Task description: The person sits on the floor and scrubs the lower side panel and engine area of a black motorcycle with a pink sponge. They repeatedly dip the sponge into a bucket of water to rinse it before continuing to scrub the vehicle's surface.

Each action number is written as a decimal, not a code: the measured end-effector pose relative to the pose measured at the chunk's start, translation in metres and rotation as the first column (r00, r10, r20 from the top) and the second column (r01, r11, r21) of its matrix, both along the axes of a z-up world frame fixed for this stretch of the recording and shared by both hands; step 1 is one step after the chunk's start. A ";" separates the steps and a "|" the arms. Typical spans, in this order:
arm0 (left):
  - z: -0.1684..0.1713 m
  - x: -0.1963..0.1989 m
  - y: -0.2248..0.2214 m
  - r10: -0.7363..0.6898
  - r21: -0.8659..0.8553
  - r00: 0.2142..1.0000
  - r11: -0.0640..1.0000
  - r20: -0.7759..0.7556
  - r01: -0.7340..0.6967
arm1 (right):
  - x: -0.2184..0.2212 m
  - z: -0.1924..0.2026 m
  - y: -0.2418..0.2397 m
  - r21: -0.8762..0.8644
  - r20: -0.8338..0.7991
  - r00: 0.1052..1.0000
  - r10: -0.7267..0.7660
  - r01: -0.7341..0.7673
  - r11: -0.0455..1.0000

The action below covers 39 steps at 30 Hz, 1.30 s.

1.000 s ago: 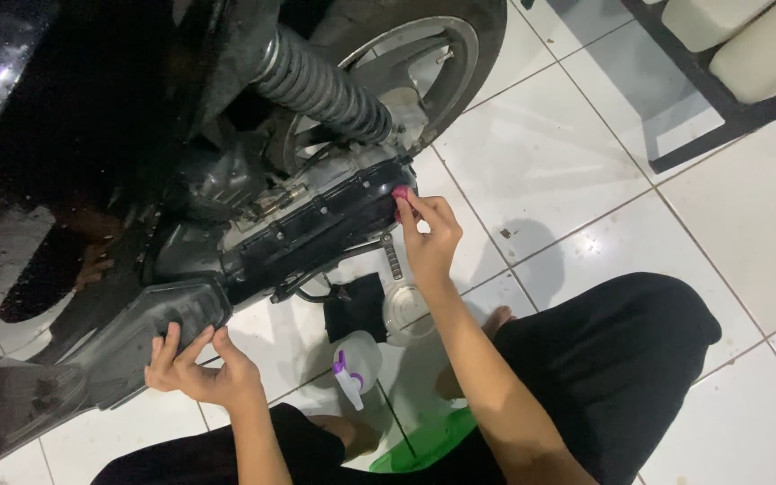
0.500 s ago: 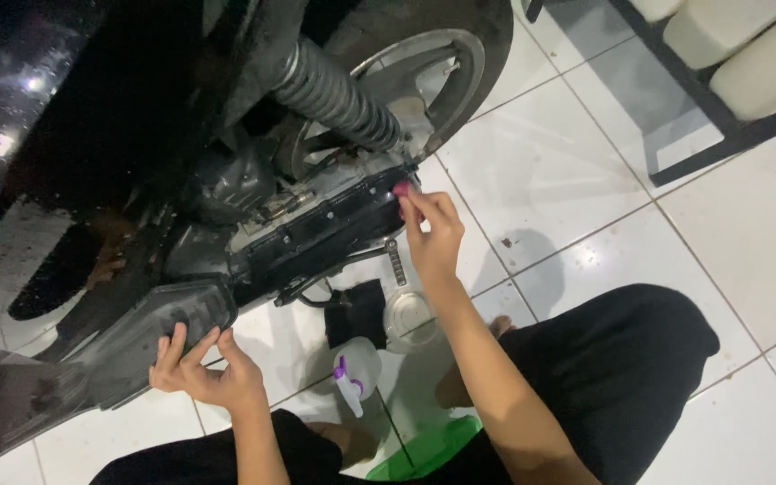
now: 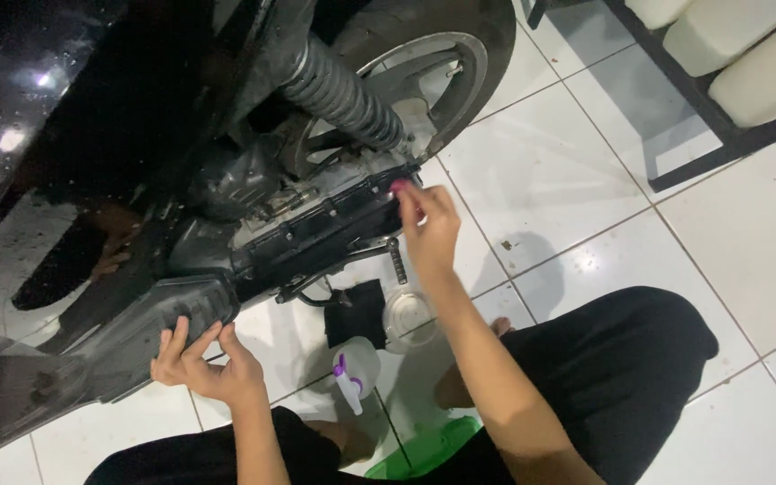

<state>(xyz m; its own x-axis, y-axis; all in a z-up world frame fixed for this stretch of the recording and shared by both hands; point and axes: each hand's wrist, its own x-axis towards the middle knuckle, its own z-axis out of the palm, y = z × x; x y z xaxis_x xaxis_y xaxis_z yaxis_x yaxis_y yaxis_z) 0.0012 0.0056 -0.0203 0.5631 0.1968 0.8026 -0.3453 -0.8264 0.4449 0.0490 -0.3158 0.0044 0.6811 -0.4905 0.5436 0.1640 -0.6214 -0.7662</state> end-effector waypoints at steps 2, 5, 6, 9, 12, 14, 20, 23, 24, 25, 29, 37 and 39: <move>-0.001 0.000 0.001 0.005 0.020 1.000 1.000 -0.001 -0.005 | 0.003 0.009 -0.005 -0.004 -0.047 0.999 0.011 -0.011 1.000; 0.004 0.000 0.000 0.020 0.052 1.000 0.998 0.020 -0.021 | -0.003 0.022 0.002 -0.050 -0.078 0.995 0.061 -0.065 0.997; 0.005 0.000 -0.001 0.030 0.072 0.999 0.997 0.044 -0.033 | -0.005 0.025 0.007 -0.085 -0.063 0.993 0.102 -0.107 0.991; -0.004 0.003 0.002 0.037 0.050 0.999 0.998 0.031 -0.039 | 0.005 0.019 0.000 -0.031 -0.109 0.993 0.037 -0.040 0.999; 0.009 -0.001 -0.004 0.016 0.075 1.000 0.997 0.004 -0.016 | 0.013 0.013 -0.013 -0.050 -0.114 0.993 0.010 -0.016 0.999; -0.002 -0.001 0.006 0.017 0.097 1.000 0.995 0.008 -0.017 | 0.006 0.017 -0.010 -0.057 -0.169 0.985 0.031 -0.041 0.998; -0.002 0.001 0.002 0.033 0.093 0.999 0.995 0.017 -0.035 | 0.015 0.015 -0.015 0.007 -0.217 0.974 0.059 -0.059 0.998; -0.002 0.003 0.002 0.031 0.092 0.999 0.995 0.030 -0.034 | 0.012 0.019 -0.013 -0.011 -0.261 0.963 0.062 -0.067 0.998; -0.003 0.001 0.004 0.035 0.096 0.999 0.995 0.015 -0.037 | 0.008 0.020 -0.010 -0.046 -0.302 0.951 0.067 -0.085 0.995; -0.006 0.001 0.004 0.038 0.096 0.999 0.995 0.015 -0.039 | 0.010 0.020 -0.013 -0.047 -0.302 0.951 0.069 -0.088 0.995; -0.009 0.002 0.005 0.033 0.074 0.999 0.997 0.015 -0.034 | 0.018 0.013 -0.020 -0.014 -0.253 0.967 0.045 -0.050 0.999; -0.008 0.005 0.003 0.036 0.097 0.996 0.994 0.083 -0.044 | 0.006 0.024 -0.005 -0.027 -0.131 0.984 0.117 -0.122 0.992; -0.007 0.003 0.002 0.045 0.074 0.998 0.996 0.053 -0.049 | 0.008 0.025 -0.005 -0.058 -0.084 0.996 0.039 -0.044 0.997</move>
